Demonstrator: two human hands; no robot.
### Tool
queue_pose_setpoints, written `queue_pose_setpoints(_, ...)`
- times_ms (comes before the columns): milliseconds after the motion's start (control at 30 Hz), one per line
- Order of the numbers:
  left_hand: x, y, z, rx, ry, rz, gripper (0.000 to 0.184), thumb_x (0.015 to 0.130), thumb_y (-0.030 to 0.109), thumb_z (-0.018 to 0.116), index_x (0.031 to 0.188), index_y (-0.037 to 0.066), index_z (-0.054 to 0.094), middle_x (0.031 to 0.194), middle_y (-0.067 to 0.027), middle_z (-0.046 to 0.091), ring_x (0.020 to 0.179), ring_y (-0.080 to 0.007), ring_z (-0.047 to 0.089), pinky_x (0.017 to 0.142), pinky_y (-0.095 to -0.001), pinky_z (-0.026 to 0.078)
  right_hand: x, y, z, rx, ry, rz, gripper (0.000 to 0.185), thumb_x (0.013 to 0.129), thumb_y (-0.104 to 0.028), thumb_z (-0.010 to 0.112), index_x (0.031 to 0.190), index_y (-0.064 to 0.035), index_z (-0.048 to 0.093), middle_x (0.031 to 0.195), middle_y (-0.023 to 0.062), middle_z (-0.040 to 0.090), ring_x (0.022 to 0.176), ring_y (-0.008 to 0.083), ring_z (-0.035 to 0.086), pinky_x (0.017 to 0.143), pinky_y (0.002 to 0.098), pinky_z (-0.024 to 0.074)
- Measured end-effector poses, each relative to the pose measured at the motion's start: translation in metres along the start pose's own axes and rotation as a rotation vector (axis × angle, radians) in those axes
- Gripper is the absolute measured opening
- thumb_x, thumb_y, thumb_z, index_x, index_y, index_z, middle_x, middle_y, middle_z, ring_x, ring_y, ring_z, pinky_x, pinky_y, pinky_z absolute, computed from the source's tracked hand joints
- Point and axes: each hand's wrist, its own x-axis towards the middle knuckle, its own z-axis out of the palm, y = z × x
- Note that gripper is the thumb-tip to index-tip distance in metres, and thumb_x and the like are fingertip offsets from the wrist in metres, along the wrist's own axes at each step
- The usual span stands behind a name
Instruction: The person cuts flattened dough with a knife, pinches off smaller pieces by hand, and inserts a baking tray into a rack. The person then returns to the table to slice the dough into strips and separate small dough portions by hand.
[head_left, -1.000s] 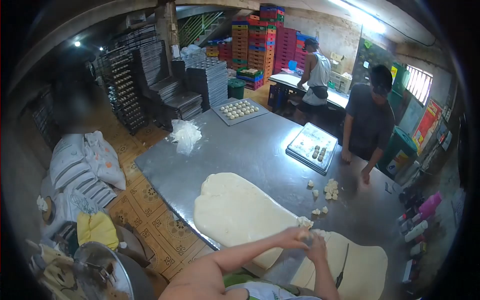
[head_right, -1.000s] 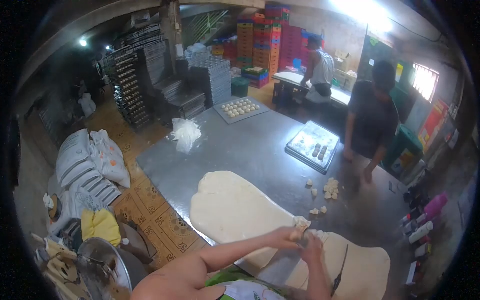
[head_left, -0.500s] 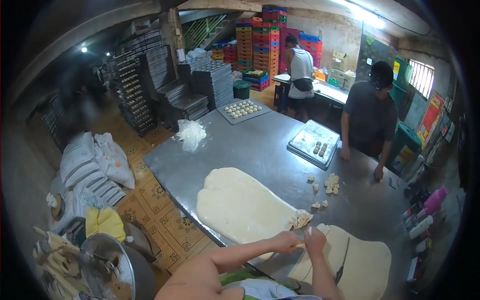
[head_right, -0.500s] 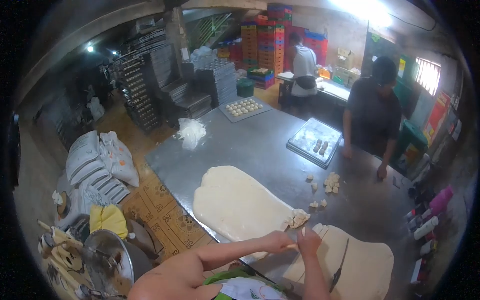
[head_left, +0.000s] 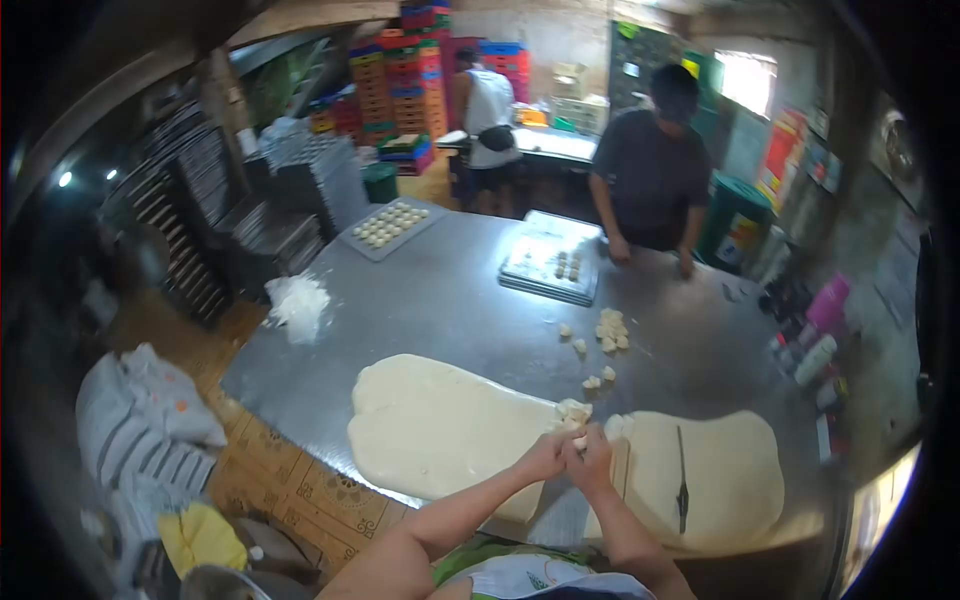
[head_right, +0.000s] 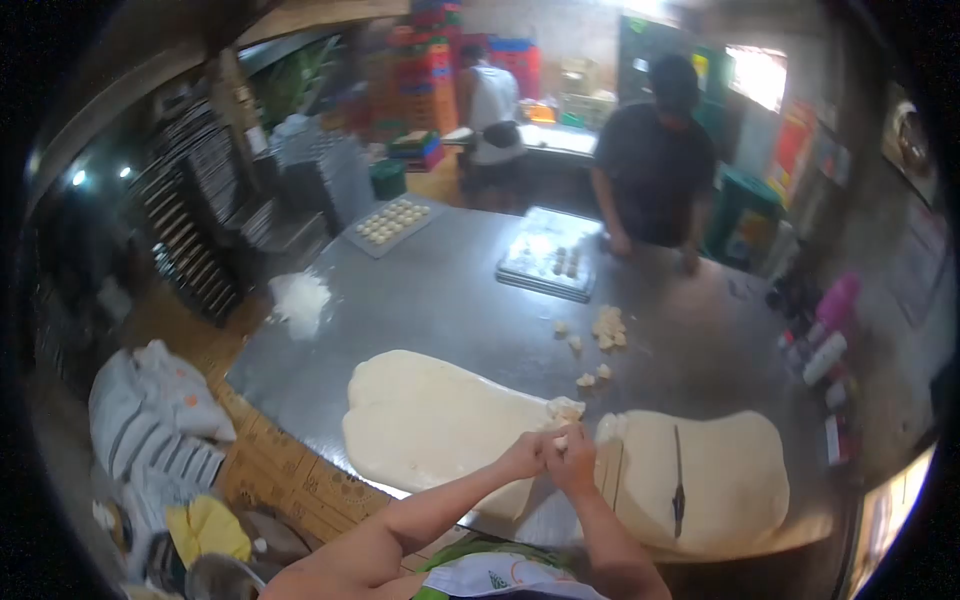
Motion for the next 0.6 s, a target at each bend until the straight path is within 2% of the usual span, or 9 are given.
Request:
queue_pose_setpoints(33, -0.003, 0.005, 0.007, 0.190, -0.056, -0.111, 0.035, 0.080, 0.006, 0.057, 0.114, 0.007, 0.066, 0.099, -0.0225, 0.068, 0.093, -0.0398, 0.066, 0.083, -0.0424, 0.052, -0.006, 0.011, 0.003, -0.080, 0.047, 0.072, 0.023, 0.080, -0.024, 0.072, 0.090, -0.0048, 0.063, 0.078, 0.0184, 0.064, 0.076, 0.0372, 0.063, 0.069, 0.0446, 0.0495)
queue_pose_setpoints(100, -0.008, -0.001, 0.003, 0.448, -0.270, 0.014, 0.028, 0.084, 0.011, 0.058, 0.110, 0.007, 0.067, 0.097, -0.0224, 0.067, 0.089, -0.0416, 0.064, 0.078, -0.0436, 0.052, -0.013, 0.038, 0.001, -0.268, -0.050, 0.140, 0.025, 0.082, -0.028, 0.071, 0.089, -0.0056, 0.063, 0.076, 0.0189, 0.064, 0.074, 0.0382, 0.063, 0.068, 0.0464, 0.0494)
queue_pose_setpoints(200, -0.022, 0.023, -0.005, 0.087, -0.199, 0.176, 0.027, 0.085, 0.008, 0.060, 0.111, 0.008, 0.068, 0.097, -0.0155, 0.070, 0.088, -0.0322, 0.068, 0.080, -0.0384, 0.053, -0.011, 0.063, -0.006, -0.423, -0.228, 0.313, 0.035, 0.084, -0.040, 0.067, 0.093, -0.0063, 0.064, 0.080, 0.0199, 0.064, 0.076, 0.0401, 0.063, 0.069, 0.0500, 0.0493)
queue_pose_setpoints(267, -0.012, 0.029, -0.018, -0.173, -0.121, 0.091, 0.032, 0.086, 0.003, 0.060, 0.117, 0.006, 0.065, 0.100, -0.0134, 0.070, 0.090, -0.0278, 0.068, 0.083, -0.0354, 0.053, -0.023, 0.085, 0.009, -0.352, 0.049, 0.027, 0.037, 0.084, -0.041, 0.068, 0.096, -0.0061, 0.064, 0.091, 0.0199, 0.065, 0.085, 0.0400, 0.063, 0.073, 0.0492, 0.0490)
queue_pose_setpoints(300, -0.007, 0.025, -0.019, -0.297, -0.086, -0.002, 0.035, 0.087, 0.001, 0.059, 0.121, 0.005, 0.063, 0.102, -0.0128, 0.070, 0.092, -0.0265, 0.068, 0.084, -0.0340, 0.052, -0.021, 0.072, 0.002, -0.360, 0.073, 0.053, 0.037, 0.084, -0.041, 0.068, 0.096, -0.0061, 0.064, 0.091, 0.0199, 0.065, 0.085, 0.0400, 0.063, 0.073, 0.0492, 0.0490)
queue_pose_setpoints(333, -0.008, 0.019, -0.012, -0.296, -0.118, -0.002, 0.035, 0.087, 0.001, 0.059, 0.121, 0.005, 0.063, 0.102, -0.0128, 0.070, 0.092, -0.0265, 0.068, 0.084, -0.0340, 0.052, -0.016, 0.041, -0.012, -0.219, -0.044, 0.068, 0.035, 0.083, -0.038, 0.069, 0.097, -0.0059, 0.063, 0.097, 0.0197, 0.064, 0.089, 0.0389, 0.062, 0.076, 0.0479, 0.0487)
queue_pose_setpoints(400, 0.000, 0.006, 0.003, 0.031, 0.202, 0.249, 0.033, 0.088, 0.000, 0.057, 0.121, 0.000, 0.061, 0.106, -0.0161, 0.069, 0.094, -0.0309, 0.068, 0.085, -0.0340, 0.053, -0.008, 0.023, -0.020, -0.082, -0.127, 0.086, 0.034, 0.082, -0.036, 0.071, 0.098, -0.0058, 0.063, 0.102, 0.0195, 0.064, 0.094, 0.0379, 0.062, 0.079, 0.0467, 0.0485)
queue_pose_setpoints(500, 0.008, 0.021, 0.000, -0.027, 0.085, 0.184, 0.032, 0.087, -0.001, 0.056, 0.118, 0.001, 0.063, 0.101, -0.0153, 0.070, 0.090, -0.0334, 0.068, 0.081, -0.0355, 0.053, -0.023, 0.018, -0.025, 0.069, -0.359, 0.041, 0.032, 0.083, -0.037, 0.069, 0.102, -0.0106, 0.065, 0.103, 0.0180, 0.063, 0.096, 0.0371, 0.061, 0.082, 0.0441, 0.0489)
queue_pose_setpoints(600, 0.005, 0.019, 0.021, 0.054, 0.027, 0.095, 0.029, 0.087, -0.001, 0.056, 0.114, 0.002, 0.065, 0.095, -0.0145, 0.071, 0.086, -0.0334, 0.069, 0.077, -0.0367, 0.053, -0.016, -0.004, -0.048, 0.174, -0.035, -0.085, 0.031, 0.085, -0.036, 0.066, 0.096, -0.0070, 0.063, 0.096, 0.0179, 0.064, 0.093, 0.0369, 0.062, 0.079, 0.0447, 0.0497)
